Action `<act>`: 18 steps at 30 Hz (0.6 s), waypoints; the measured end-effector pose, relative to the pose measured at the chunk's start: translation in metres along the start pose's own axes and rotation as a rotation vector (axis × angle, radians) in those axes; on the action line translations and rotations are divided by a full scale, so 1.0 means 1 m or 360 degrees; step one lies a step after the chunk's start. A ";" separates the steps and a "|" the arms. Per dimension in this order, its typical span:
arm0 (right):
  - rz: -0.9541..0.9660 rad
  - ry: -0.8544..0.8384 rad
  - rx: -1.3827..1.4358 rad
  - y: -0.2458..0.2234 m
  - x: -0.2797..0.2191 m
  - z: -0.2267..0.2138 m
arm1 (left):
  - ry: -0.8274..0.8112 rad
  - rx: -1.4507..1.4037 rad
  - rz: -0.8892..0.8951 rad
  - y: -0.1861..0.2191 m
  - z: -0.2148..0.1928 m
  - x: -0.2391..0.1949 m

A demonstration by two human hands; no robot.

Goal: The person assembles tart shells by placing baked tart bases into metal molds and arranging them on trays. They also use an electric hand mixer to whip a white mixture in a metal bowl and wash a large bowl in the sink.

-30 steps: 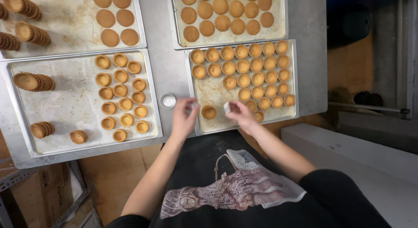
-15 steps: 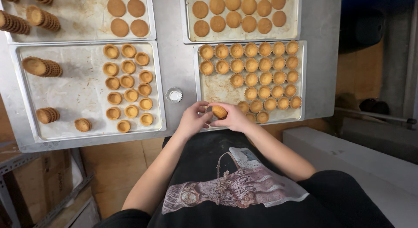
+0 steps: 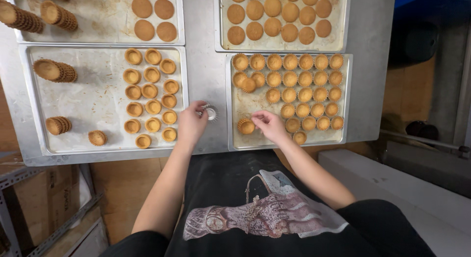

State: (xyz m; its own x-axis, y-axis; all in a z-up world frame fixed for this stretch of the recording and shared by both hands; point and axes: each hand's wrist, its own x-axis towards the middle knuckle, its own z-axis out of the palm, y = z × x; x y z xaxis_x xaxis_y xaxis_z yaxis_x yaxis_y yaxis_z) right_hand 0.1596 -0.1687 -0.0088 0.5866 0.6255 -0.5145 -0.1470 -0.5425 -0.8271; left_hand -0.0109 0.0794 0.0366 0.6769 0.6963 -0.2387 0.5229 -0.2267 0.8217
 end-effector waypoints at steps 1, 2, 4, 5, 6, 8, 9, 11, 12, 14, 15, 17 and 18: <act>-0.0092 0.0096 -0.0193 -0.001 0.008 0.001 | 0.0078 0.0042 -0.0003 -0.002 -0.004 0.004; -0.0179 0.0195 -0.0385 -0.002 0.015 0.000 | 0.0108 0.0093 0.0054 -0.005 -0.008 0.008; -0.0196 0.0301 -0.0611 -0.007 0.033 -0.003 | 0.0162 0.0193 0.0165 -0.013 -0.011 0.013; -0.0203 0.0355 -0.0725 -0.010 0.041 -0.005 | 0.0170 0.0247 0.0170 -0.016 -0.010 0.013; -0.0278 0.0410 -0.0890 -0.016 0.048 -0.006 | 0.0179 0.0302 0.0178 -0.018 -0.010 0.016; -0.0432 0.0519 -0.1222 -0.032 0.059 -0.007 | 0.0163 0.0408 0.0152 -0.018 -0.010 0.018; -0.0363 0.0505 -0.1261 -0.042 0.063 -0.005 | 0.0137 0.0460 0.0117 -0.015 -0.009 0.018; -0.0216 0.0476 -0.1336 -0.064 0.068 0.001 | 0.0134 0.0490 0.0104 -0.010 -0.010 0.015; -0.0241 0.0428 -0.1435 -0.075 0.071 0.005 | 0.0162 0.0468 0.0130 -0.006 -0.011 0.015; -0.0288 0.0328 -0.1634 -0.088 0.078 0.009 | 0.0240 0.0403 0.0196 -0.001 -0.015 0.013; -0.0351 0.0365 -0.1701 -0.089 0.081 0.007 | 0.0289 0.0361 0.0237 0.001 -0.017 0.011; -0.0471 0.0433 -0.1827 -0.080 0.085 0.004 | 0.0382 0.0283 0.0326 0.004 -0.020 0.004; -0.0643 0.0478 -0.1634 -0.071 0.085 0.001 | 0.0429 0.0245 0.0380 0.006 -0.022 0.002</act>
State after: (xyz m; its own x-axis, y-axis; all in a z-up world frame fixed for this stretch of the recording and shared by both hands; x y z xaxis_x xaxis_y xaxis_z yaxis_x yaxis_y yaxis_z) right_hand 0.2193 -0.0770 0.0061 0.6300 0.7740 -0.0641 0.7348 -0.6208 -0.2733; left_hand -0.0183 0.0942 0.0523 0.6394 0.7608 0.1112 0.4527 -0.4894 0.7454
